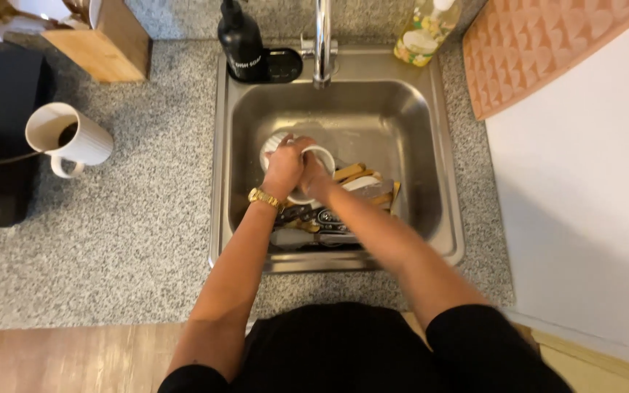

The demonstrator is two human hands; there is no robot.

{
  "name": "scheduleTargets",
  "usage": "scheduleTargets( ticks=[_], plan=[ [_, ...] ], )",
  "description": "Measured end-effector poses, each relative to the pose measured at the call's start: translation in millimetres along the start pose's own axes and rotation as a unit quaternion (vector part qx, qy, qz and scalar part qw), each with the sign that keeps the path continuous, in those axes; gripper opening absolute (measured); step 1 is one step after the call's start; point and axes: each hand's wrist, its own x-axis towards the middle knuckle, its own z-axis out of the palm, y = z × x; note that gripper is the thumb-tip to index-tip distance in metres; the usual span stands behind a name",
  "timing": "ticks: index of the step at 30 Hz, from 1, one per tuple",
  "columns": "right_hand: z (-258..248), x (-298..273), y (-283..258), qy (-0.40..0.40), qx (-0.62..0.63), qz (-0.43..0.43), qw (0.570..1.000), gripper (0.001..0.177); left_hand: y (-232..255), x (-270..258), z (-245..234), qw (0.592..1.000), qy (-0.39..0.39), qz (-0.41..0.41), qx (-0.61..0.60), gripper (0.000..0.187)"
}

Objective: Washing a bowl and a wooden spoon in a kitchen sink using a sponge and dish soap.

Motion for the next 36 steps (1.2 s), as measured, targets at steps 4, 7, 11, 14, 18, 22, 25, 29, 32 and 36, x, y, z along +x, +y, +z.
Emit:
scheduleTargets(
  ticks=[4,7,11,14,18,22,25,29,32,36],
  plan=[
    [30.7,-1.3,-2.2,0.005,-0.064,-0.014,0.998,0.040,39.9,-26.9,-55.8,1.000,-0.017,-0.023,-0.006,0.049],
    [21.7,2.9,4.9,0.022,-0.132,-0.024,0.991,0.038,37.0,-19.4,-50.4,0.999,-0.010,-0.007,0.038,0.049],
    [17.3,8.5,9.1,0.042,-0.230,-0.046,0.971,0.036,39.5,-17.2,-47.1,0.998,-0.036,-0.024,0.052,0.050],
    [24.4,3.2,7.6,0.062,-0.299,-0.061,0.950,0.034,61.7,-26.0,-80.8,0.998,-0.046,-0.022,0.040,0.048],
    [46.0,6.2,3.1,0.077,-0.394,-0.083,0.912,0.032,36.9,-10.4,-26.9,0.996,-0.028,-0.040,0.075,0.043],
    [39.4,-19.9,18.7,0.085,-0.463,-0.097,0.877,0.031,30.8,-8.6,-37.8,0.998,-0.026,-0.060,0.025,0.046],
    [22.5,-44.0,35.6,0.093,-0.520,-0.111,0.842,0.030,56.8,-22.1,-77.1,0.997,-0.037,-0.052,0.043,0.053],
    [11.9,-46.6,23.6,0.149,-0.610,-0.169,0.759,0.013,62.2,-22.9,-73.2,0.996,-0.035,-0.059,0.051,0.048],
    [58.9,-28.7,26.7,0.170,-0.518,-0.083,0.834,0.016,36.5,-16.3,-44.3,0.997,-0.025,-0.073,0.031,0.053],
    [34.3,-92.7,-55.3,0.168,-0.002,-0.019,0.986,0.027,21.0,-25.1,-64.3,0.994,0.047,-0.067,-0.069,0.053]
  ],
)
